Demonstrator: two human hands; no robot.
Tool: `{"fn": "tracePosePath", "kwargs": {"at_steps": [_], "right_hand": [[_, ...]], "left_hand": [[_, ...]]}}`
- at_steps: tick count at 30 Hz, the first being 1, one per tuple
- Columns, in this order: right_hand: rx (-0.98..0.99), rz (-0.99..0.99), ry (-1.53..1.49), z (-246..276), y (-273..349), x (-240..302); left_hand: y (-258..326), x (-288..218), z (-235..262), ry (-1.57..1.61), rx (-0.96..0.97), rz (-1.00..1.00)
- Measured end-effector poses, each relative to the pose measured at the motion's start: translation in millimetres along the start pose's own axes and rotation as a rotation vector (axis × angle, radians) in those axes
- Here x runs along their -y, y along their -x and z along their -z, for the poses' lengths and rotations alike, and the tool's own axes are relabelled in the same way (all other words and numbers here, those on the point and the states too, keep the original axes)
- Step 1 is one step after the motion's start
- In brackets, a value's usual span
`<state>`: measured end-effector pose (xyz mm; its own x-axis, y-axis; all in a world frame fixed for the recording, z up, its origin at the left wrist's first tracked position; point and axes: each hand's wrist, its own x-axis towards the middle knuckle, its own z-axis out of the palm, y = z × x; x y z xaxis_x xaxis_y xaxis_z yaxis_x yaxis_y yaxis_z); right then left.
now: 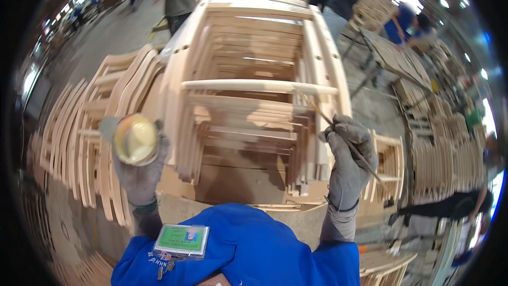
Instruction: The person applies a liquid finish to wooden chair frames using a brush and container. They dip the brush into the container and coat the chair surfaces, then reposition the chair to access different sides before continuing to apply the finish.
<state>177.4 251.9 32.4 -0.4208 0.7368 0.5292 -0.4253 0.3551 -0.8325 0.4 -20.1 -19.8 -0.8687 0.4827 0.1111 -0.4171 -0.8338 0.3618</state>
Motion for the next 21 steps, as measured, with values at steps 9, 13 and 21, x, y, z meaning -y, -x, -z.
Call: {"fn": "tracePosePath", "kwargs": {"at_steps": [9, 13, 21], "right_hand": [[0.66, -0.09, -0.241, -91.5, 8.1, 9.6], [0.801, 0.061, -0.102, -119.4, 8.5, 8.9], [0.847, 0.31, 0.034, -157.4, 11.5, -4.7]], "left_hand": [[3.9, 2.0, -8.8, -0.176, 0.053, -0.067], [7.4, 6.1, -8.2, -0.533, 0.148, -0.282], [-1.4, -3.3, -7.2, -0.108, -0.028, 0.036]]}}
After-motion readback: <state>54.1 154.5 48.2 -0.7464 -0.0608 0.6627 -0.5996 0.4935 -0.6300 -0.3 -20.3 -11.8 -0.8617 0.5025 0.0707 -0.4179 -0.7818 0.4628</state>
